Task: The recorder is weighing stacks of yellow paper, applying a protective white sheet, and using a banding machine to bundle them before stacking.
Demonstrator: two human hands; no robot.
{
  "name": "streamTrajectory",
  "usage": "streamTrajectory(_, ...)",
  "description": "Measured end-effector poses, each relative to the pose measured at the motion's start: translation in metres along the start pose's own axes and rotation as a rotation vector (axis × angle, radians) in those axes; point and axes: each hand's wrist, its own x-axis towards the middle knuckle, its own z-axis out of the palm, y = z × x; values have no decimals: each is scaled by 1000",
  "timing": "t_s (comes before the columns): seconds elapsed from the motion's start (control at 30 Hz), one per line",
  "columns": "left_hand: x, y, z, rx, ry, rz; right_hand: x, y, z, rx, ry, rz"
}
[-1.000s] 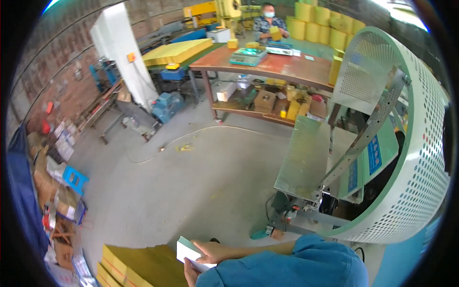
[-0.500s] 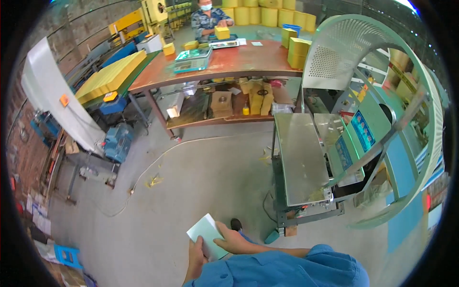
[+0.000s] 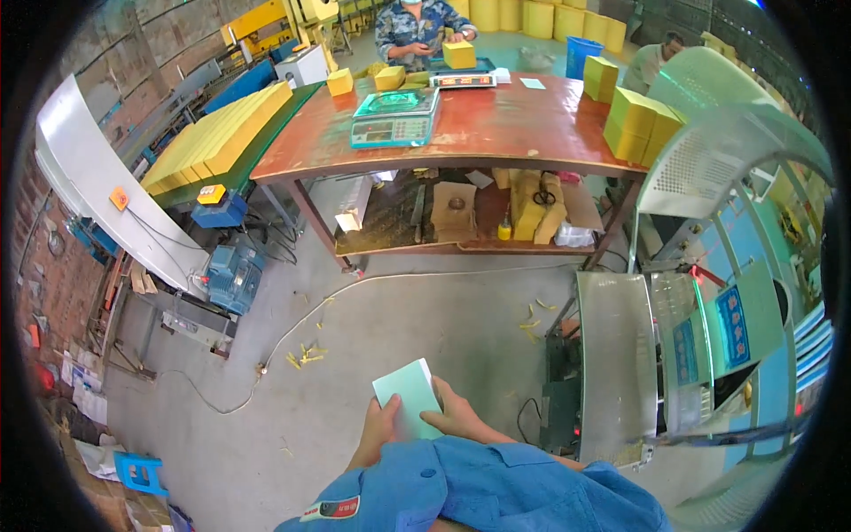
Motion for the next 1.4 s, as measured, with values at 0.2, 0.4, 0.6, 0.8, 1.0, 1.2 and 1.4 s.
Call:
streamTrajectory(0.2,112,63,29,106,-144,-82,106,6,-36,210,172,-59)
streamTrajectory(0.4,218,177,68,117,-342,-275,215,-24,-85,529,270,66)
streamTrajectory(0.6,310,224,103,187,-584,-369,290,-49,-114,684,548,-17)
streamTrajectory(0.8,387,231,166,222,-680,-304,341,-49,-181,644,666,-63)
streamTrajectory(1.0,449,280,250,104,-693,-80,411,-71,-273,667,713,-180)
streamTrajectory(1.2,490,333,346,34,-650,-83,466,-115,-397,247,617,-173)
streamTrajectory(1.4,546,355,353,270,-725,-128,483,-187,-491,-519,796,-144)
